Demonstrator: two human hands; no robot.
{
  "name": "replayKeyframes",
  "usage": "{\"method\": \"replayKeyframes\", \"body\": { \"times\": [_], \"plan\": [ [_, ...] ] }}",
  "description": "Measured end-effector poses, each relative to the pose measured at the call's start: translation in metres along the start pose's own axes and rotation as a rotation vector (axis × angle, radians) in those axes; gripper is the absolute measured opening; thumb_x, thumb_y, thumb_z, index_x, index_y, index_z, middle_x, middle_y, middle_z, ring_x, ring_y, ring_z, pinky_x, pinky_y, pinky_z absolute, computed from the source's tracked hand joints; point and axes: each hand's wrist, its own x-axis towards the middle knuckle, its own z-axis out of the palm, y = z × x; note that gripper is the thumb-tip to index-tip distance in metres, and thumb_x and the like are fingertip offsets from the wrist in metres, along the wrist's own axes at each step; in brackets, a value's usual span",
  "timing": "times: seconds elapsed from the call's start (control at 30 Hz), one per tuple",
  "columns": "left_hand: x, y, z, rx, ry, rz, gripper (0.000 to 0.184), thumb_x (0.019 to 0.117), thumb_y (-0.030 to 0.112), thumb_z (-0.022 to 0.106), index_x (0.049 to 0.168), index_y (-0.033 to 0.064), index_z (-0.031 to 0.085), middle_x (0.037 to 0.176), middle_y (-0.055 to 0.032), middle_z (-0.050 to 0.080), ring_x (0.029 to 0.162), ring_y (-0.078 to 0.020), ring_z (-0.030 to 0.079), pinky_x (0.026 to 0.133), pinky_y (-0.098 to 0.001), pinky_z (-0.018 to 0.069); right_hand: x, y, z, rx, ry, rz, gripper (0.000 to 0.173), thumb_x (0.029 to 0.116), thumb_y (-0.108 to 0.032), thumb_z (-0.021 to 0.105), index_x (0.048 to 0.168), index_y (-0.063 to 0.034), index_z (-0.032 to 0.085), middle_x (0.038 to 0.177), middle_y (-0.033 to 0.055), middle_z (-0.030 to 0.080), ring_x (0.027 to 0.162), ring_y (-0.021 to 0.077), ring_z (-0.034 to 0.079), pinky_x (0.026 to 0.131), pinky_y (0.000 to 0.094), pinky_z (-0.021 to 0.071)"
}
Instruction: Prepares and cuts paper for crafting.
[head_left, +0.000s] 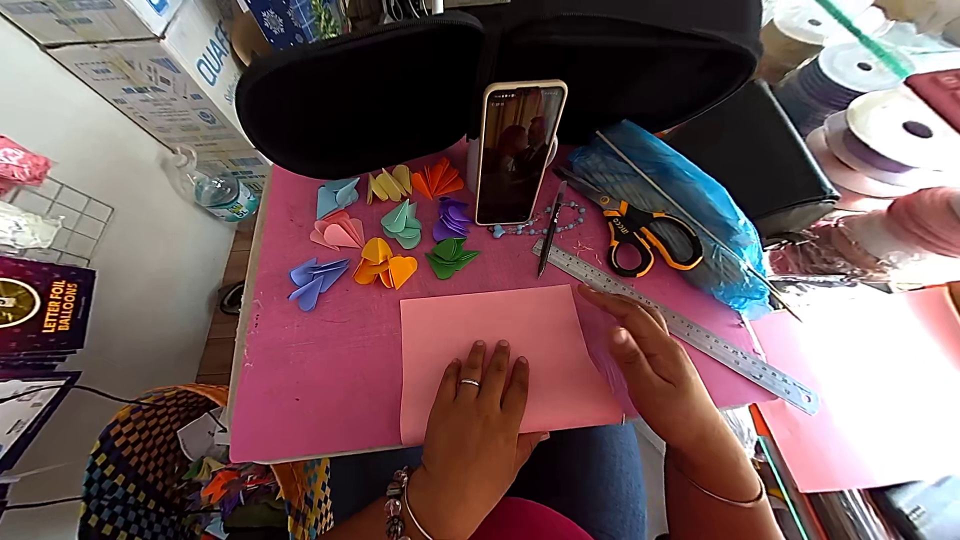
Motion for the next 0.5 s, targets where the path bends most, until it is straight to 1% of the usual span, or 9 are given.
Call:
{"method": "replayKeyframes", "body": {
  "times": [0.07, 0.1, 0.17, 0.23, 0.33, 0.43, 0.5],
  "plan": [
    [0.002, 0.001, -0.002, 0.011, -0.006, 0.002, 0.07, 0.0899, 0.069, 0.048, 0.129, 0.0164, 0.071, 0.139, -0.0088, 0.065, 0.128, -0.0324, 0.062, 0.095, -0.0507, 0.0531, 0.004, -0.018, 0.002, -0.124, -0.03, -0.046, 0.052, 0.1063, -0.046, 0.04, 0.134, -0.0106, 0.067, 0.137, 0.0067, 0.066, 0.135, 0.0311, 0.05, 0.108, 0.0571, 0.0361],
    [0.002, 0.001, -0.003, 0.019, -0.013, 0.003, 0.071, 0.0896, 0.07, 0.047, 0.129, 0.0162, 0.071, 0.139, -0.0088, 0.066, 0.128, -0.0324, 0.062, 0.095, -0.0511, 0.0534, 0.006, -0.025, 0.005, -0.191, -0.075, -0.079, 0.047, 0.1066, -0.042, 0.041, 0.129, -0.0127, 0.069, 0.134, 0.0037, 0.068, 0.135, 0.0322, 0.052, 0.106, 0.059, 0.0375],
    [0.004, 0.002, -0.003, 0.037, -0.017, 0.005, 0.073, 0.0892, 0.071, 0.045, 0.128, 0.0158, 0.072, 0.138, -0.0086, 0.066, 0.127, -0.032, 0.063, 0.094, -0.0512, 0.0537, 0.012, -0.035, 0.014, -0.291, -0.208, -0.145, 0.043, 0.1073, -0.037, 0.039, 0.123, -0.0134, 0.071, 0.132, 0.0014, 0.07, 0.134, 0.0336, 0.054, 0.104, 0.0601, 0.0402],
    [0.005, 0.003, -0.005, 0.045, -0.018, 0.005, 0.074, 0.0873, 0.072, 0.047, 0.127, 0.015, 0.072, 0.137, -0.0087, 0.067, 0.126, -0.032, 0.064, 0.092, -0.0512, 0.054, 0.02, -0.037, 0.025, -0.365, -0.292, -0.195, 0.042, 0.1077, -0.035, 0.038, 0.121, -0.0113, 0.071, 0.131, 0.0029, 0.07, 0.132, 0.0332, 0.057, 0.104, 0.0587, 0.0411],
    [0.004, 0.002, -0.004, 0.051, -0.017, 0.002, 0.074, 0.0865, 0.072, 0.048, 0.127, 0.0151, 0.073, 0.138, -0.0084, 0.066, 0.126, -0.0314, 0.064, 0.092, -0.0513, 0.0541, 0.028, -0.038, 0.036, -0.473, -0.259, -0.253, 0.041, 0.1076, -0.031, 0.038, 0.114, -0.0092, 0.072, 0.12, 0.0058, 0.074, 0.123, 0.0326, 0.064, 0.101, 0.0569, 0.0448],
    [0.0, 0.003, 0.001, 0.091, 0.006, 0.018, 0.079, 0.0891, 0.075, 0.04, 0.127, 0.0132, 0.072, 0.139, -0.0101, 0.066, 0.126, -0.0321, 0.064, 0.093, -0.0509, 0.0535, 0.03, -0.039, 0.038, -0.522, -0.231, -0.278, 0.04, 0.1075, -0.028, 0.038, 0.108, -0.0072, 0.073, 0.113, 0.0081, 0.076, 0.114, 0.0307, 0.069, 0.1, 0.0572, 0.046],
    [-0.004, 0.006, 0.005, 0.109, 0.013, 0.028, 0.085, 0.09, 0.076, 0.035, 0.13, 0.01, 0.069, 0.141, -0.0129, 0.064, 0.128, -0.0346, 0.062, 0.096, -0.052, 0.0516, 0.03, -0.038, 0.039, -0.524, -0.209, -0.279, 0.039, 0.1071, -0.026, 0.039, 0.106, -0.007, 0.073, 0.109, 0.0087, 0.076, 0.111, 0.0299, 0.07, 0.099, 0.0577, 0.0458]
  ]
}}
